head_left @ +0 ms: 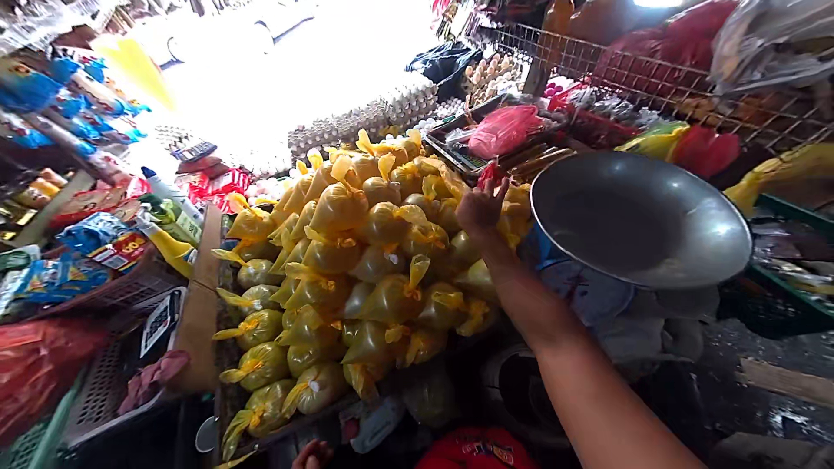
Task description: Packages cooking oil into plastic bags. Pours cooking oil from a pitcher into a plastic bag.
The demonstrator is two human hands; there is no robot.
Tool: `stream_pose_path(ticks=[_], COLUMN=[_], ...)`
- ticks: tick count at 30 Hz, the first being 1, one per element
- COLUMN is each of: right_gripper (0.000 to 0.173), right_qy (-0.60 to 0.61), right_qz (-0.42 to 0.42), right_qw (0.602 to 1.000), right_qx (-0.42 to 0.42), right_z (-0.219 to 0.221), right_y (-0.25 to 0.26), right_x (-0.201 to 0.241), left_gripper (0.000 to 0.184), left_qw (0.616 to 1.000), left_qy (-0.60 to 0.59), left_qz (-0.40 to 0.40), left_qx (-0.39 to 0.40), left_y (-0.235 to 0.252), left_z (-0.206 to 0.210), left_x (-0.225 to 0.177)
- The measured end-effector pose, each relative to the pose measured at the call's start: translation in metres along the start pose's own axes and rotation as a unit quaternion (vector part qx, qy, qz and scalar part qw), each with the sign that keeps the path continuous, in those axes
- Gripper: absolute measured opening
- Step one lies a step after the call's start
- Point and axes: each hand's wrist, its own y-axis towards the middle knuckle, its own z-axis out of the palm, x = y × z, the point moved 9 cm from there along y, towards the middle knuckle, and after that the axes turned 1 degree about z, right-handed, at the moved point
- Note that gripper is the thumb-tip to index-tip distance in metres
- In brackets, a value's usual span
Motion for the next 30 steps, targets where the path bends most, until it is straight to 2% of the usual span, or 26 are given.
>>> stream_pose_path(ticks=[2, 5, 7, 9, 11, 13, 14, 16, 17, 18, 19, 21, 23, 25, 27, 30], right_gripper=[0.028, 0.024, 0.022, 0.025, 0.036, 0.037, 0.036, 0.037, 0.037, 0.036, 0.035, 0.034, 0.033, 0.034, 0.035, 0.041], right_qy=[0.038, 0.085, 0.181, 0.32, 0.485, 0.621, 0.663, 0.698, 0.701, 0.698, 0.688, 0.653, 0.628, 0.622, 0.625, 0.635], right_qz=[-0.059, -0.065, -0.053, -0.037, 0.029, 0.15, 0.212, 0.322, 0.37, 0.415, 0.455, 0.511, 0.547, 0.571, 0.571, 0.562], right_qw=[0.998, 0.992, 0.979, 0.947, 0.874, 0.764, 0.709, 0.626, 0.595, 0.568, 0.547, 0.536, 0.524, 0.504, 0.503, 0.518], right_qx=[0.001, 0.06, 0.073, 0.023, -0.02, -0.084, -0.111, -0.13, -0.132, -0.135, -0.142, -0.16, -0.178, -0.183, -0.172, -0.107], right_z=[-0.027, -0.078, -0.106, -0.128, -0.142, -0.134, -0.123, -0.104, -0.097, -0.091, -0.087, -0.083, -0.08, -0.076, -0.071, -0.067], right_y=[-0.044, -0.114, -0.15, -0.186, -0.235, -0.294, -0.325, -0.382, -0.408, -0.432, -0.455, -0.494, -0.521, -0.539, -0.542, -0.536], right_x=[0.023, 0.05, 0.057, 0.052, 0.035, 0.013, 0.004, -0.01, -0.018, -0.026, -0.035, -0.055, -0.071, -0.078, -0.082, -0.083], left_gripper=[0.031, 0.029, 0.028, 0.029, 0.039, 0.07, 0.089, 0.121, 0.128, 0.129, 0.121, 0.098, 0.085, 0.067, 0.048, 0.038], left_qw=[0.998, 0.978, 0.949, 0.903, 0.839, 0.77, 0.74, 0.69, 0.668, 0.651, 0.644, 0.66, 0.688, 0.727, 0.773, 0.824], left_qy=[-0.025, -0.062, -0.065, -0.075, -0.082, -0.078, -0.084, -0.12, -0.146, -0.183, -0.231, -0.3, -0.328, -0.32, -0.307, -0.294], left_qz=[-0.017, -0.006, -0.002, 0.021, 0.032, 0.013, -0.005, -0.045, -0.072, -0.108, -0.155, -0.235, -0.271, -0.27, -0.264, -0.25], left_qx=[0.05, 0.198, 0.309, 0.423, 0.538, 0.633, 0.667, 0.712, 0.726, 0.728, 0.713, 0.647, 0.588, 0.544, 0.489, 0.415], left_y=[-0.013, -0.018, -0.023, -0.032, -0.054, -0.087, -0.105, -0.142, -0.161, -0.177, -0.191, -0.209, -0.212, -0.204, -0.189, -0.166], left_z=[0.018, 0.066, 0.102, 0.139, 0.175, 0.206, 0.219, 0.244, 0.253, 0.261, 0.267, 0.278, 0.287, 0.293, 0.3, 0.307], left_x=[-0.005, -0.035, -0.057, -0.076, -0.089, -0.096, -0.097, -0.095, -0.093, -0.09, -0.089, -0.093, -0.101, -0.111, -0.119, -0.129])
